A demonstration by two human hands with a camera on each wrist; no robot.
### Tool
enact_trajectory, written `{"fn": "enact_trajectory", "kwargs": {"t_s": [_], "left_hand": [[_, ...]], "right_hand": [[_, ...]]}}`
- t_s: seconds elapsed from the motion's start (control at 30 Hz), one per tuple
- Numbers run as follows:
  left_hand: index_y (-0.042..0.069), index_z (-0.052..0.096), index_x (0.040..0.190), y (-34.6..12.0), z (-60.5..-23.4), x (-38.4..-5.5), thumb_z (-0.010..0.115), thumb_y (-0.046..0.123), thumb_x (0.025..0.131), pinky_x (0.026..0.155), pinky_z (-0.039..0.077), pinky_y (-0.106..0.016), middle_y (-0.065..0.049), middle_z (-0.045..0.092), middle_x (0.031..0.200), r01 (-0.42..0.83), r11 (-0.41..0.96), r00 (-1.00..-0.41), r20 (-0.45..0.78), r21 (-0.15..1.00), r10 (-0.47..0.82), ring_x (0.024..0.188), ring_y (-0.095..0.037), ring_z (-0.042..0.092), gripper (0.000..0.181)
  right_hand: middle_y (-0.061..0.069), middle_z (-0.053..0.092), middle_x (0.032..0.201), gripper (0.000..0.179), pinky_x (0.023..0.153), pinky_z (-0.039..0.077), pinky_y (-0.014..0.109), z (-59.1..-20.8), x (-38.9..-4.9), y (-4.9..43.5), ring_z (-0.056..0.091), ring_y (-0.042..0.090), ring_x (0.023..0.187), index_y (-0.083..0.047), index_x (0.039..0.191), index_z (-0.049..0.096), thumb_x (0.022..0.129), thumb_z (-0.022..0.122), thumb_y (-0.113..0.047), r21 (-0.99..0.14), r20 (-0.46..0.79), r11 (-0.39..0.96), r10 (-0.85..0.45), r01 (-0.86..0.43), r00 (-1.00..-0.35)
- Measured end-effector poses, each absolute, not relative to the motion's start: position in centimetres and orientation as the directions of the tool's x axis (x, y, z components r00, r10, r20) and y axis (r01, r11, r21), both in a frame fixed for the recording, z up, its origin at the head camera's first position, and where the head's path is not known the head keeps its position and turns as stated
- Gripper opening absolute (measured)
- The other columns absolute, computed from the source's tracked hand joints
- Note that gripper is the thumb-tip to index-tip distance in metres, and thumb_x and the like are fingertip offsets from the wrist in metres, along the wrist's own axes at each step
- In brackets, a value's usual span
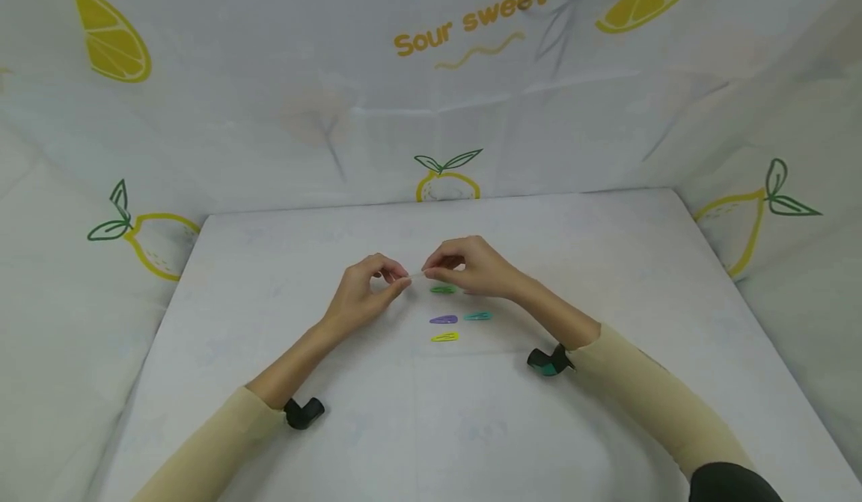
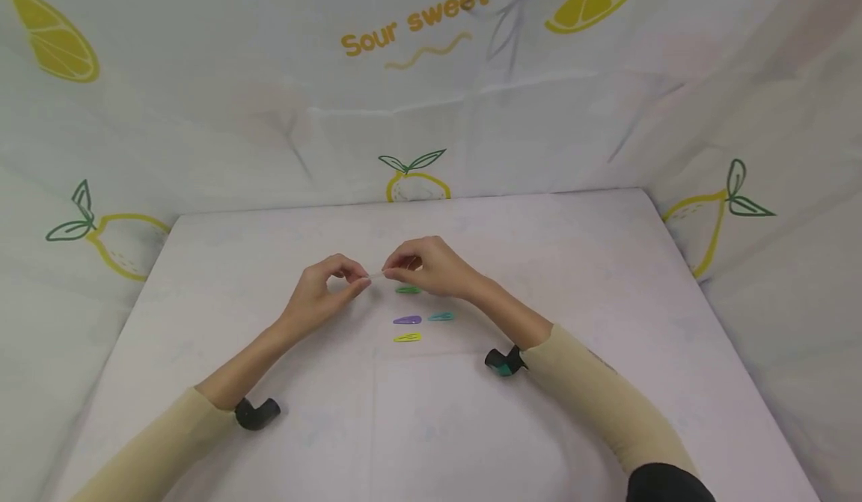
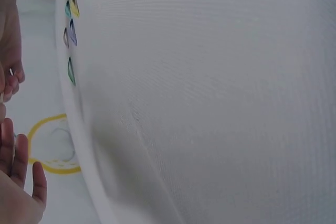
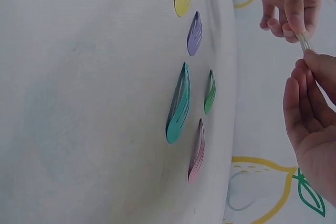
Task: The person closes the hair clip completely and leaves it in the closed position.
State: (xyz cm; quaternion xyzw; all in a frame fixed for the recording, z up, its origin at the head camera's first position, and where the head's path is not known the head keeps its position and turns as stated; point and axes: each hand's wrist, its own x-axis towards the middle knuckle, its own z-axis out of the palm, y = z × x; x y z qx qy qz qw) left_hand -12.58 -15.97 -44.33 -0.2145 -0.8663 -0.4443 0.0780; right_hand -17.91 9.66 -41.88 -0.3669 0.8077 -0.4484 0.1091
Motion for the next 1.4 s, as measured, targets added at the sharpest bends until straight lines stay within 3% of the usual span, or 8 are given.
{"fn": "enact_trajectory", "kwargs": {"t_s": [0.3,0.53,0.7,1.4], "left_hand": [[0.005,0.076,0.099,-15.4,-44.5,-12.4,0.082,0.011,0.097,0.082,0.057,-0.044,-0.006,0.078,0.092,0.48,0.529,-0.877,0.374,0.7,0.301,0.083,-0.021,0.066,0.008],[0.005,0.076,0.096,-15.2,-44.1,-12.5,0.082,0.013,0.097,0.077,0.053,-0.031,-0.007,0.077,0.088,0.478,0.565,-0.877,0.392,0.672,0.277,0.078,-0.02,0.065,0.01],[0.004,0.076,0.096,-15.0,-44.0,-12.3,0.082,0.013,0.096,0.077,0.052,-0.029,-0.008,0.076,0.087,0.445,0.572,-0.895,0.361,0.689,0.261,0.079,-0.02,0.064,0.01],[0.008,0.078,0.099,-14.9,-44.1,-12.5,0.086,0.013,0.094,0.08,0.057,-0.036,-0.005,0.08,0.093,0.498,0.533,-0.867,0.396,0.684,0.302,0.083,-0.02,0.068,0.011]], "right_hand": [[0.006,0.081,0.091,0.002,0.081,0.064,0.028,-41.8,-16.6,9.5,0.074,0.012,0.082,-0.005,0.097,0.082,0.096,0.08,-0.005,-0.77,0.249,0.317,-0.65,-0.554,-0.718],[0.007,0.08,0.087,0.005,0.072,0.063,0.025,-41.6,-15.8,8.8,0.074,0.015,0.074,-0.004,0.092,0.079,0.092,0.079,0.001,-0.684,0.376,0.335,-0.599,-0.648,-0.707],[0.007,0.079,0.083,0.005,0.069,0.061,0.024,-41.7,-15.7,8.6,0.071,0.014,0.071,-0.003,0.09,0.079,0.09,0.079,0.002,-0.664,0.394,0.361,-0.576,-0.655,-0.717],[0.004,0.078,0.084,0.006,0.071,0.056,0.021,-42.0,-16.5,9.6,0.066,0.011,0.073,-0.009,0.092,0.081,0.096,0.078,-0.006,-0.783,0.202,0.391,-0.577,-0.484,-0.792]]}}
